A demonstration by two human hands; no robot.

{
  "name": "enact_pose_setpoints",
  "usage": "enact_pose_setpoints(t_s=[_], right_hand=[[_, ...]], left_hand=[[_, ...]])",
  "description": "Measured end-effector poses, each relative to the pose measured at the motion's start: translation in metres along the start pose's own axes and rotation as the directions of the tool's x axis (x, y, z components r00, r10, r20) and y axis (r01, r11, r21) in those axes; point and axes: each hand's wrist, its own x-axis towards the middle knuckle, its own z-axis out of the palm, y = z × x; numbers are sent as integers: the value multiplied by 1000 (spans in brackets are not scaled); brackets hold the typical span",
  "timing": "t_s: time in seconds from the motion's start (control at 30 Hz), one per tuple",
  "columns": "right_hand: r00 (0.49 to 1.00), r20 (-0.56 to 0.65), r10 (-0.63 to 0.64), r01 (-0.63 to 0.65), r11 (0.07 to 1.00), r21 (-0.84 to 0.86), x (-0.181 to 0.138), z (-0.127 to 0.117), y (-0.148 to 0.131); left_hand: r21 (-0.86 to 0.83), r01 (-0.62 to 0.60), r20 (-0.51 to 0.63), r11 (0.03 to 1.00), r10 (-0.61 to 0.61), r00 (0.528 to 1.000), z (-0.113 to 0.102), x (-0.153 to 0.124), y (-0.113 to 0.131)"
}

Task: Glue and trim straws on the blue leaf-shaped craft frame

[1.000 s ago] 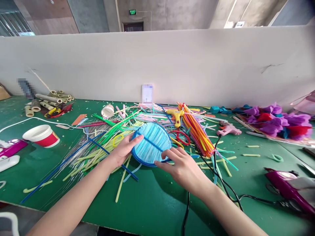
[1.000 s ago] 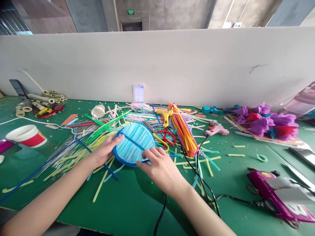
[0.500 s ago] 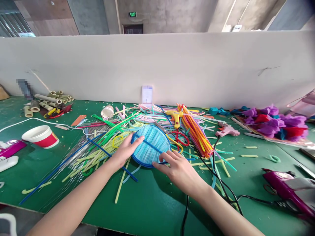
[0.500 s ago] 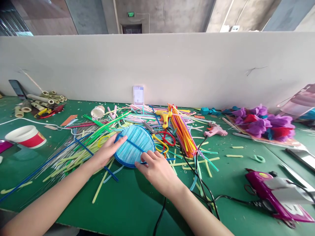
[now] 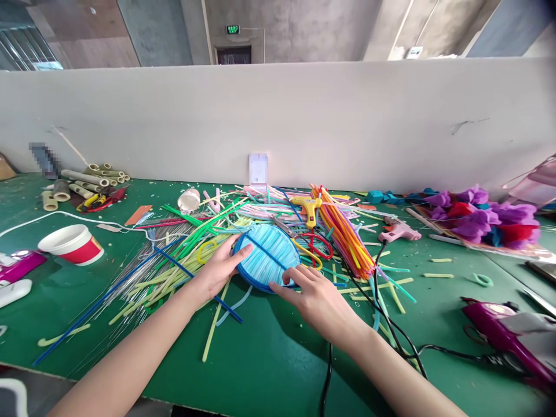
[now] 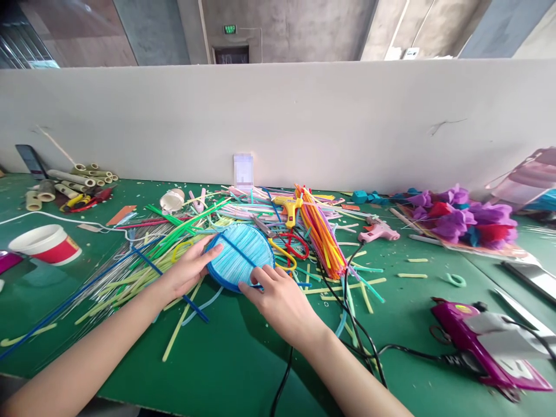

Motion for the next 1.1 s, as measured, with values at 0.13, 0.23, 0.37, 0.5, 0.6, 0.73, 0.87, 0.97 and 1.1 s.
enact_pose_setpoints(t_s=[0.13,0.23,0.37,0.5,0.6,0.73,0.87,0.97,1.1], right_hand=[[1000,10,15,-15,1000,-7,-1,-1,1],[999,25,22,-23,1000,7,0,0,0],[999,32,33,-34,999,26,0,1,-1],[999,30,31,-32,998,47,0,1,0],[999,33,36,-38,998,54,0,1,0],[999,27,38,-39,998,53,1,1,1],[999,31,40,-42,997,57,1,2,0],[999,29,42,-44,995,87,0,1,0],[994,48,97,-104,977,189,-1,-3,3]], left_hand=[[-10,-1,36,1000,2,999,0,0,0],[49,-77,24,996,76,997,0,2,-4],[162,-136,-8,977,139,990,-2,4,-7],[219,-128,-31,967,137,990,-3,5,-8],[238,-121,-44,964,135,990,-5,6,-9],[224,-129,-19,966,137,990,-7,6,-12],[244,-134,-14,960,142,990,-7,5,-12],[212,-108,-33,971,118,992,-5,4,-9],[94,-83,-15,992,85,996,-4,4,-4]])
